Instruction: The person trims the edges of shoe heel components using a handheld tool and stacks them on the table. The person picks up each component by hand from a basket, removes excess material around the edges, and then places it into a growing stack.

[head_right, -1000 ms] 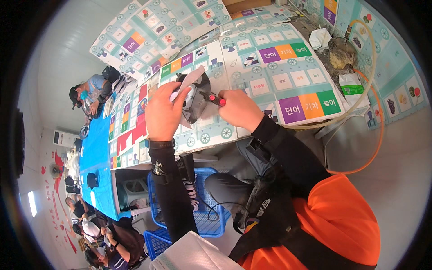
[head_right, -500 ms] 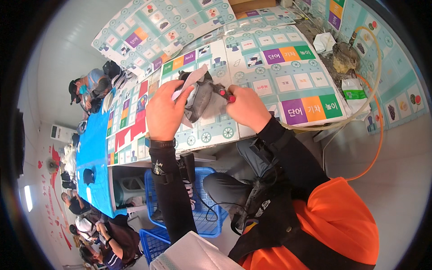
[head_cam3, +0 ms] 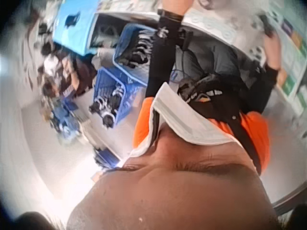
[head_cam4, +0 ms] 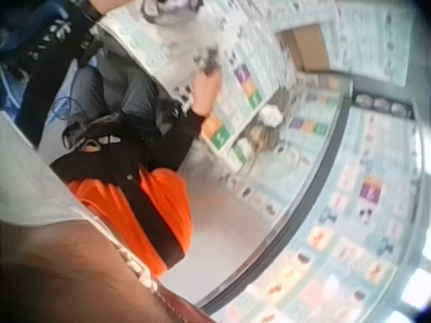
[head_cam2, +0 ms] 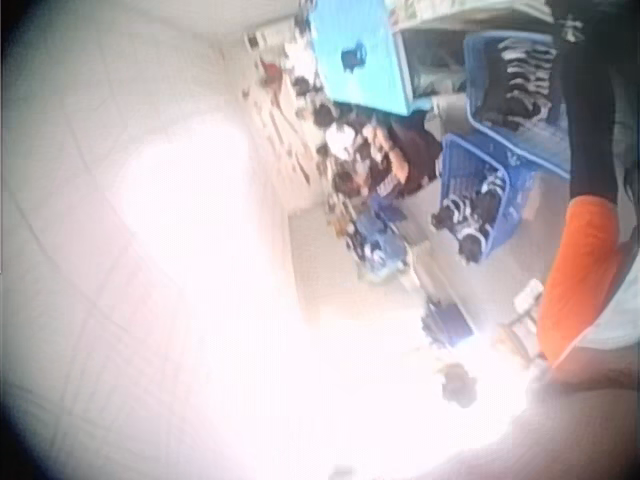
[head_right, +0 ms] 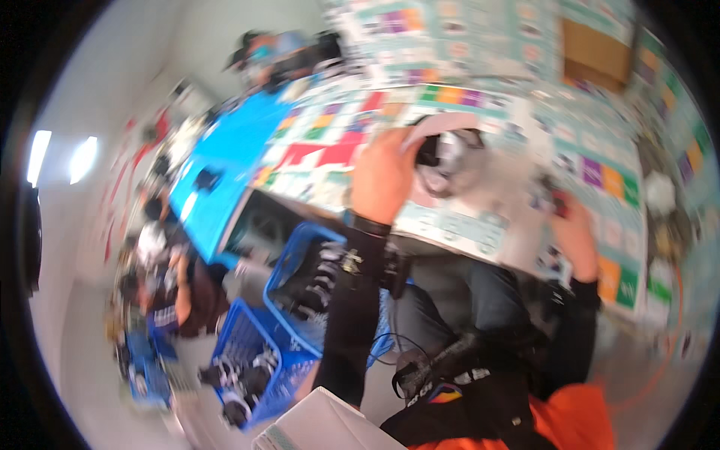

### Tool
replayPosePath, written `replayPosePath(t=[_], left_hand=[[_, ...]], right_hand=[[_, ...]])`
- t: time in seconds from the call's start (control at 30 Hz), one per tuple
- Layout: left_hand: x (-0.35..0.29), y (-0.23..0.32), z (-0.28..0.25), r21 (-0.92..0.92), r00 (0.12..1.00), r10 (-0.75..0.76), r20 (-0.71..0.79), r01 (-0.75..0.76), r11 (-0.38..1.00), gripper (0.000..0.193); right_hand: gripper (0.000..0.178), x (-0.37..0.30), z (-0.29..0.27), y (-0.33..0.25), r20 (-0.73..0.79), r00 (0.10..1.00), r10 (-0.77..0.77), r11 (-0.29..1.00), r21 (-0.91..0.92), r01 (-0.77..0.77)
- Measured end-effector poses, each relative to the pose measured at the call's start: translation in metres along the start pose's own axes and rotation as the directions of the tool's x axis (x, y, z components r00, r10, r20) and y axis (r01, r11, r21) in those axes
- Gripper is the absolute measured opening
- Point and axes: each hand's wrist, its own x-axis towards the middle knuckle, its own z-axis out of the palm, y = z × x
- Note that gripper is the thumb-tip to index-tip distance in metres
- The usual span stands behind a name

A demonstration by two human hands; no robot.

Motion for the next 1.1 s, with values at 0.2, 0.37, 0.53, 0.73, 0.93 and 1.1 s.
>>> replayPosePath(t=[0.2,0.37,0.53,0.73,0.93,1.1], left_hand=[[-0.107,-0.038,-0.093,-0.334,0.783,-0.59,-0.198,0.511,0.792,0.034],[-0.228,-0.112,-0.074,-0.905,0.517,-0.846,-0.133,0.284,0.316,0.048],[-0.151,-0.245,-0.162,-0.937,0.57,-0.745,-0.347,-0.193,0.29,0.048],[-0.079,-0.253,-0.202,-0.546,0.464,-0.486,-0.741,0.006,0.838,0.072],[-0.304,-0.275,-0.029,-0.485,0.523,-0.752,-0.4,0.576,0.658,0.054],[-0.559,-0.283,0.069,-0.124,0.242,-0.963,-0.115,0.959,0.255,0.078]], right_hand=[[0.062,0.061,-0.137,0.17,-0.302,0.952,0.053,0.533,-0.798,-0.283],[0.053,0.016,-0.076,0.087,-0.226,0.925,-0.305,0.727,-0.683,0.073],[0.038,-0.039,0.038,-0.061,0.262,0.915,-0.306,0.936,-0.093,0.34],[0.112,-0.078,0.096,-0.157,0.803,0.241,-0.545,0.743,0.596,-0.305],[0.106,-0.149,0.204,-0.209,0.5,-0.42,-0.757,0.64,0.437,-0.632],[0.085,-0.22,0.248,-0.22,0.116,-0.706,-0.698,0.693,0.359,-0.626]])
